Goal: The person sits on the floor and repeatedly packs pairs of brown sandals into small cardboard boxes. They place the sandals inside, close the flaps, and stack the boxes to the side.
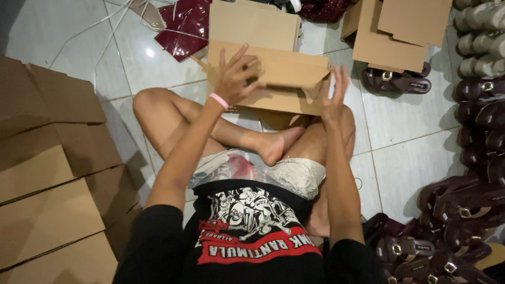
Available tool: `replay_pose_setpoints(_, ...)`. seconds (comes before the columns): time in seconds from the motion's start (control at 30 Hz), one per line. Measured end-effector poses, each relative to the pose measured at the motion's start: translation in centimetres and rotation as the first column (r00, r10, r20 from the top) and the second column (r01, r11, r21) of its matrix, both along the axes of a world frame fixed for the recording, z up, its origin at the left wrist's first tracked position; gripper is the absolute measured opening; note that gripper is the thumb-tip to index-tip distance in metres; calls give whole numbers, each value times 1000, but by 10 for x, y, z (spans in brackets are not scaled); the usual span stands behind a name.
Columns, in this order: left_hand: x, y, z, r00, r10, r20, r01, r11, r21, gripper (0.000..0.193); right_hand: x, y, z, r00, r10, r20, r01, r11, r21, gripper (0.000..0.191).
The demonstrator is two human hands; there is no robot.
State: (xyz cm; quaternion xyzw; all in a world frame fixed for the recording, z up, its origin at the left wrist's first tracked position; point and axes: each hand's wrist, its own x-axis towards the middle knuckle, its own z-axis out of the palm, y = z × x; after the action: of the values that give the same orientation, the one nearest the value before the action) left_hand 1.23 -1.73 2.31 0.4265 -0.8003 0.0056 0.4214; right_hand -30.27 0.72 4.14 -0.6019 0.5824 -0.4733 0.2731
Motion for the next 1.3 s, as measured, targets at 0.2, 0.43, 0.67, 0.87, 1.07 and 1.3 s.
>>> replay_pose_setpoints(0.2, -17, -12, 5, 984, 72, 165, -120, 944, 306, 41, 9, -14, 26, 937, 42, -346, -7, 995, 103, 82)
replay_pose_setpoints(0.43, -14, -11, -4, 962, 24, -272, 79, 930, 359, 46, 2, -1, 9, 981, 72, -183, -71, 997, 8, 72)
replay_pose_setpoints(0.67, 17, -43, -10, 186, 275, -943, 629, 704, 330, 63, -36, 52, 5, 890, 26, -455, 11, 997, 78, 57)
replay_pose_setpoints(0.87, -7, -120, -62, 508, 190, -840, 533, 697, 480, 74, -21, 34, -30, 864, 42, -503, 8, 995, 97, 63)
replay_pose_setpoints(1.07, -78, -48, 41, 452, 213, -866, 516, 730, 449, 86, -74, 145, -58, 889, -170, -426, 222, 972, 75, 68)
replay_pose_setpoints(1.3, -216, 108, 26, 790, 523, -319, 564, -824, 47, 101, -224, 419, 8, 306, -380, -873, 797, 603, 17, 69)
